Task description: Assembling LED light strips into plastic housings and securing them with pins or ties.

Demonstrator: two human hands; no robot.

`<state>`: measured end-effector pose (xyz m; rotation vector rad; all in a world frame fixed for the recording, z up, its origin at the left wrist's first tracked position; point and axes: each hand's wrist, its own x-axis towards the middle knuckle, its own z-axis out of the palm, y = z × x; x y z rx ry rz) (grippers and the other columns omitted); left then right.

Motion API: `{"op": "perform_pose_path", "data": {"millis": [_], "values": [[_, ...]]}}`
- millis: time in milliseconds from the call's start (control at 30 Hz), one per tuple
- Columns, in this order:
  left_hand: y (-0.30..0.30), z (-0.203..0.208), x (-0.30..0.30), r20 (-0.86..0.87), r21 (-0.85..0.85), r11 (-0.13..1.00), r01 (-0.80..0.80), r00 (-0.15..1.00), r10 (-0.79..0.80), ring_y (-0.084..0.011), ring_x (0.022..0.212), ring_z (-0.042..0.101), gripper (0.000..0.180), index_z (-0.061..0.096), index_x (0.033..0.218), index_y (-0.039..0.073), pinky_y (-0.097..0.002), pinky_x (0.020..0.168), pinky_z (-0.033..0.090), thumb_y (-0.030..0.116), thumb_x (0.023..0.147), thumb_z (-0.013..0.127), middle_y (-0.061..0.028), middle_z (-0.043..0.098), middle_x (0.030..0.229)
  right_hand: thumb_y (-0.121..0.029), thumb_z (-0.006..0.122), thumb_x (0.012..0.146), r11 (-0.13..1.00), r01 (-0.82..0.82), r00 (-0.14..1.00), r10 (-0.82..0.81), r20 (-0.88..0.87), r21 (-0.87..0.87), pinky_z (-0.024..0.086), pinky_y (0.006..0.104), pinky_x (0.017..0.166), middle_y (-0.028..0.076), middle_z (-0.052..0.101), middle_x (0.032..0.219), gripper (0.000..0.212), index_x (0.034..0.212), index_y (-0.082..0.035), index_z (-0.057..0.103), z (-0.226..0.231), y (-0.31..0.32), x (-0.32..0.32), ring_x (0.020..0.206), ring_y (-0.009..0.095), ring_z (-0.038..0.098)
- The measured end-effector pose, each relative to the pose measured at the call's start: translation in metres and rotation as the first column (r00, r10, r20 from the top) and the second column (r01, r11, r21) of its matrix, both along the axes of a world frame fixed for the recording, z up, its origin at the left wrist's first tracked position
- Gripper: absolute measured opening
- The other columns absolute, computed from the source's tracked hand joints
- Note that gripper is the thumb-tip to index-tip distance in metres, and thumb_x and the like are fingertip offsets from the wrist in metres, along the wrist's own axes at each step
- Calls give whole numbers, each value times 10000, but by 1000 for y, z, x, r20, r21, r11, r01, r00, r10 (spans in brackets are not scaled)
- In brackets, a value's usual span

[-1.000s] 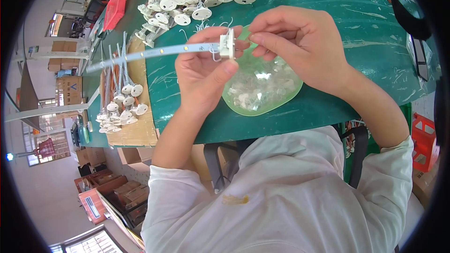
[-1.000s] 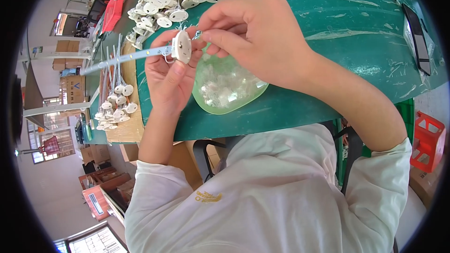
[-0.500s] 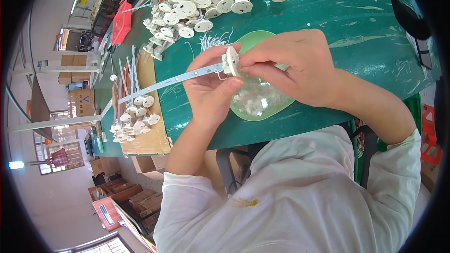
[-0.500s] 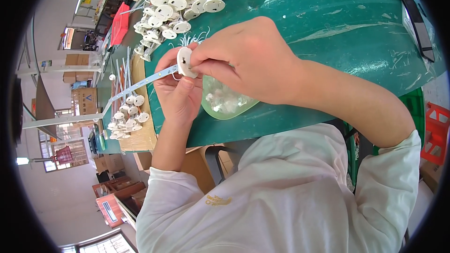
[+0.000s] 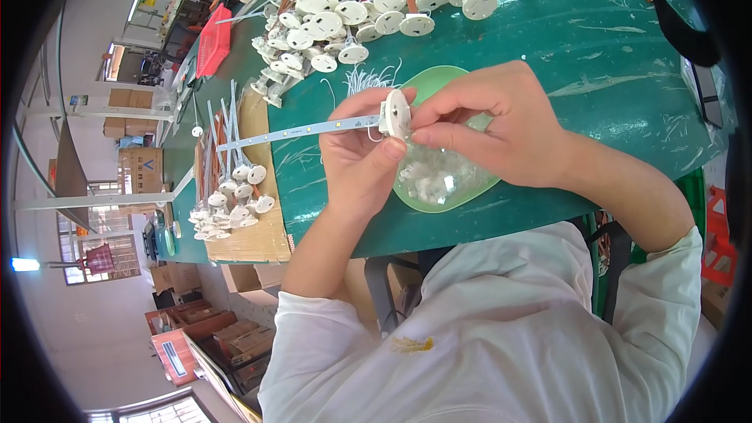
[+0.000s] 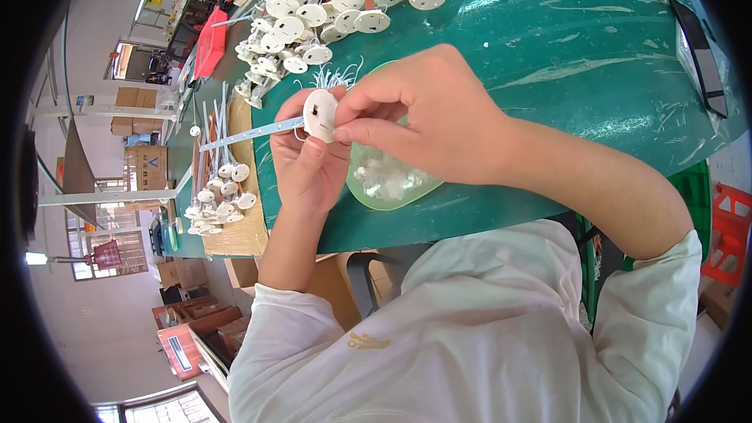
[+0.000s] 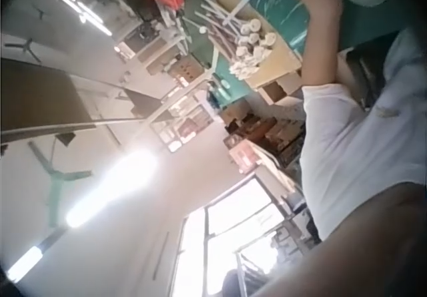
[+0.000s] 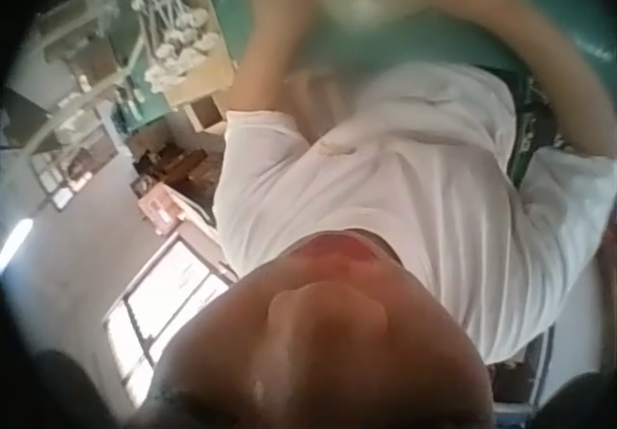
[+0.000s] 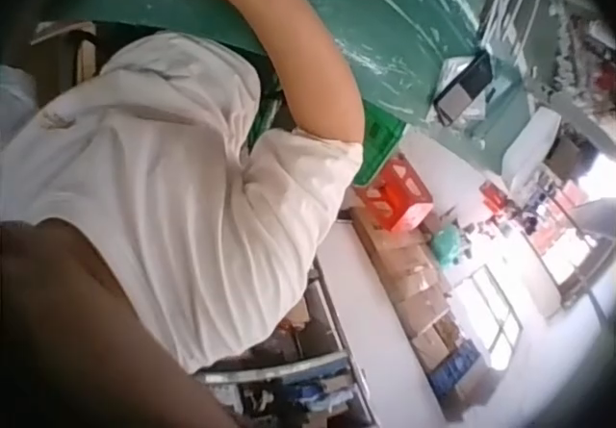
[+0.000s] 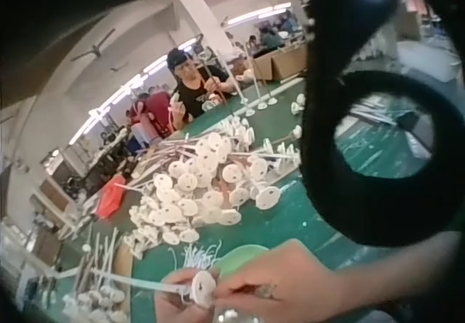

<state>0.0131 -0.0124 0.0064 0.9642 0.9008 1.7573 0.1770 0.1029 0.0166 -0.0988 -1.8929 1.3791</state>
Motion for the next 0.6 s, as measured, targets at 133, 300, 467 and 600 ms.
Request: {"op": "perform_pose_path", "data": {"millis": [133,300,467,600], "values": [[-1,-2,-4,-37,1,1000,6,999,-6,-219,1121,612,534,576,1220,6,-364,961,491,62,749,822,-170,641,1201,6,707,797,973,96,995,-90,-37,209,533,278,602,97,700,782,91,888,-3,699,-2,-3,-2,669,207,685],[0,1,4,-184,19,993,-117,976,119,-264,1076,648,527,570,1223,-11,-387,926,535,-24,747,794,-211,635,1199,15,686,789,888,247,965,-190,-180,388,504,299,533,103,679,767,107,891,-18,679,-7,-1,-6,619,254,657],[0,-5,-3,-350,144,987,-71,929,118,-281,1072,652,535,575,1195,-19,-401,913,552,-67,715,806,-226,635,1193,31,697,742,796,280,960,-234,-153,536,480,317,497,94,670,760,160,891,-24,679,-2,-2,1,594,245,637],[-2,-9,-1,-295,164,984,-66,949,113,-295,1094,644,526,585,1160,-15,-433,953,539,-45,697,833,-224,648,1162,49,694,722,787,257,966,-220,-134,561,477,318,491,86,669,754,191,895,-28,676,-3,-8,2,587,241,632]]}}
